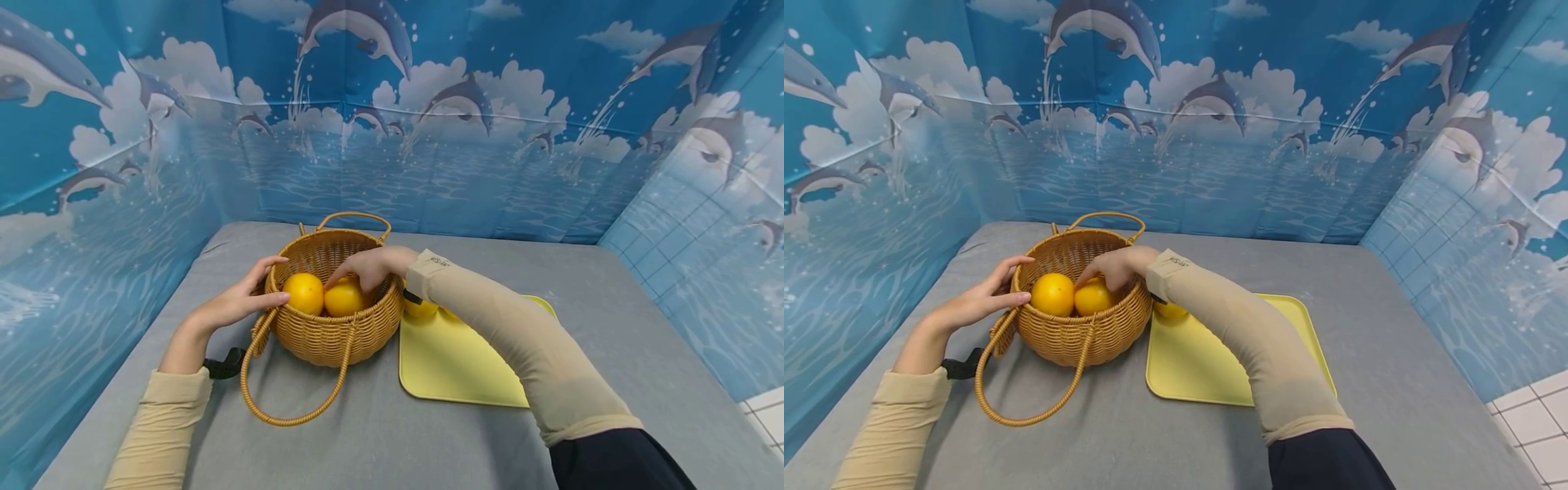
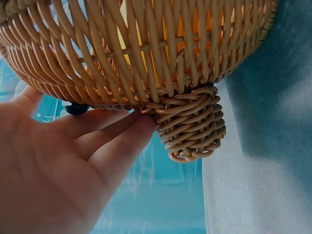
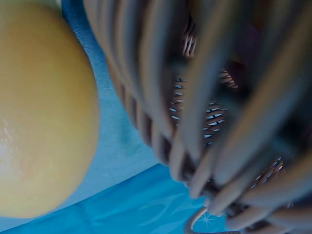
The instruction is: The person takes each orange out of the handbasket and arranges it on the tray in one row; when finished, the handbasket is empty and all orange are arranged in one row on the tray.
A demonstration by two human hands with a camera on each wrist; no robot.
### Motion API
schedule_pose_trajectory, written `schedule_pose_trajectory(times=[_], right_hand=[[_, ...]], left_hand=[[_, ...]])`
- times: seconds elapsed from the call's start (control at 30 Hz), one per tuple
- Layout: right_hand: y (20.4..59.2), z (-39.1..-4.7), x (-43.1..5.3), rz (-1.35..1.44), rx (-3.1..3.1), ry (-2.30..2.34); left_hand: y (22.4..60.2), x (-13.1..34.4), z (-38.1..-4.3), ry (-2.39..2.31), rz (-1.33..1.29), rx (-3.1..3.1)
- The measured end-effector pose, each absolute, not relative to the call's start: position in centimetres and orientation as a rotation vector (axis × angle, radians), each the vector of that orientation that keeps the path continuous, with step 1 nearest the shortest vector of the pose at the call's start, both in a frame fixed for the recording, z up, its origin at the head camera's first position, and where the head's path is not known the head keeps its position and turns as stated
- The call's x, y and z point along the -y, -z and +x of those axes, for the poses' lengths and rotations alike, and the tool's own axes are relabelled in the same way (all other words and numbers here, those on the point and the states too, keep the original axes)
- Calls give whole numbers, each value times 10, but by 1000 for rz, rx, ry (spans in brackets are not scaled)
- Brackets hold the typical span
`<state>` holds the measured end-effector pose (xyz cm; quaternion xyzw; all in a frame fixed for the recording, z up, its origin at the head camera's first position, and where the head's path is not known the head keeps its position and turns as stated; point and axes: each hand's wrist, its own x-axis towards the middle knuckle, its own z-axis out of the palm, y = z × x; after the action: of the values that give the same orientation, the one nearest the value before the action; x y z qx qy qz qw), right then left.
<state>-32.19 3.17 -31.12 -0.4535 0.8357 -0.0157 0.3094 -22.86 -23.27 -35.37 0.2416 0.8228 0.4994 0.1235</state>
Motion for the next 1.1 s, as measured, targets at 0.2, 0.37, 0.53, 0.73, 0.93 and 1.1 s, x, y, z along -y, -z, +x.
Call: schedule_pose_trajectory(times=[0.2,0.37,0.53,0.73,0.93,1.1], right_hand=[[313,-323,-30,-1180,-2212,37],[318,-322,-29,-1236,-2224,17],[319,-322,-28,-1223,-2228,29],[322,-323,-27,-1198,-2232,42],[322,-320,-26,-1202,-2276,-21],[322,-319,-26,-1207,-2345,-54]], left_hand=[[353,232,-229,-1445,697,-2410],[353,232,-229,-1445,699,-2408],[354,232,-230,-1457,705,-2405],[355,233,-230,-1465,708,-2402],[354,232,-230,-1467,703,-2399],[354,233,-230,-1464,706,-2397]])
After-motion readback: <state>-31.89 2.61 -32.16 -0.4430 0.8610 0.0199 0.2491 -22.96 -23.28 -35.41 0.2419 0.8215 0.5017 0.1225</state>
